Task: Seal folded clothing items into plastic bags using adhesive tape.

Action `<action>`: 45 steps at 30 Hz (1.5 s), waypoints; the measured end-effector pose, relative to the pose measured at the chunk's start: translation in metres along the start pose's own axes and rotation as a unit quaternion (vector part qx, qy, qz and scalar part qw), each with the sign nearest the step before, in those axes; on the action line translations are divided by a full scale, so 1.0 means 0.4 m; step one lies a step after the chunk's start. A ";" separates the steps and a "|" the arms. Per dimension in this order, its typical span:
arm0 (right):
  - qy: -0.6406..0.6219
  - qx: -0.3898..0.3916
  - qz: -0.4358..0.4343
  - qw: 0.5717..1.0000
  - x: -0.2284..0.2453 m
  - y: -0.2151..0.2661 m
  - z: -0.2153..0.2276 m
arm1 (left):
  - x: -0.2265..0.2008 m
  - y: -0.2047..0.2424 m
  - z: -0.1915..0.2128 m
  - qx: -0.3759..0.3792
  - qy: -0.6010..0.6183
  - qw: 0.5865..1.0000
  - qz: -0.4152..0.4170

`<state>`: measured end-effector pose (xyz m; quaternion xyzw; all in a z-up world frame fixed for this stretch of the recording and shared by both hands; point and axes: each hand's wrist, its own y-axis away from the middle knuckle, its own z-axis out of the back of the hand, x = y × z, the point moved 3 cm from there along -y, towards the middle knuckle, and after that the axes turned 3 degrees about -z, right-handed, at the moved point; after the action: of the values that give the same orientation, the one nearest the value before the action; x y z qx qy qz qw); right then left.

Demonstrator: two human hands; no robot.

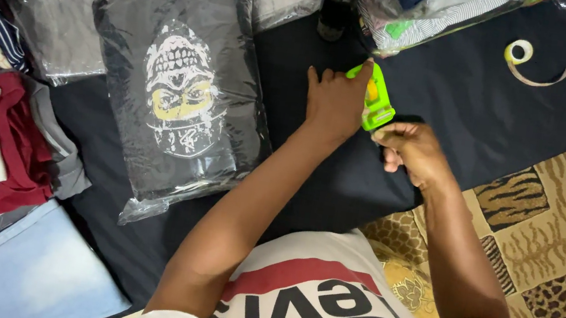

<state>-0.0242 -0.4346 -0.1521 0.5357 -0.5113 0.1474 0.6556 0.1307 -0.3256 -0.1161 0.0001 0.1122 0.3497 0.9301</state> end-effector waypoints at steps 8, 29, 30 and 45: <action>-0.022 0.069 0.047 0.996 0.026 0.071 -0.026 | 0.035 0.035 0.057 0.103 0.111 0.987 -0.061; 0.114 0.104 0.236 0.959 0.280 0.140 -0.327 | 0.190 0.348 0.462 -0.256 0.230 0.927 -0.150; 0.078 0.113 0.267 0.954 0.277 0.141 -0.326 | 0.201 0.355 0.460 -0.267 0.300 0.905 -0.144; 0.199 0.009 0.350 0.915 0.229 0.173 -0.276 | 0.201 0.408 0.402 -0.225 0.344 0.908 -0.080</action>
<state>0.0209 -0.3466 -0.0272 0.2876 -0.5241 0.4753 0.6455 0.1168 -0.1375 0.0369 -0.3379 0.3429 0.2689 0.8342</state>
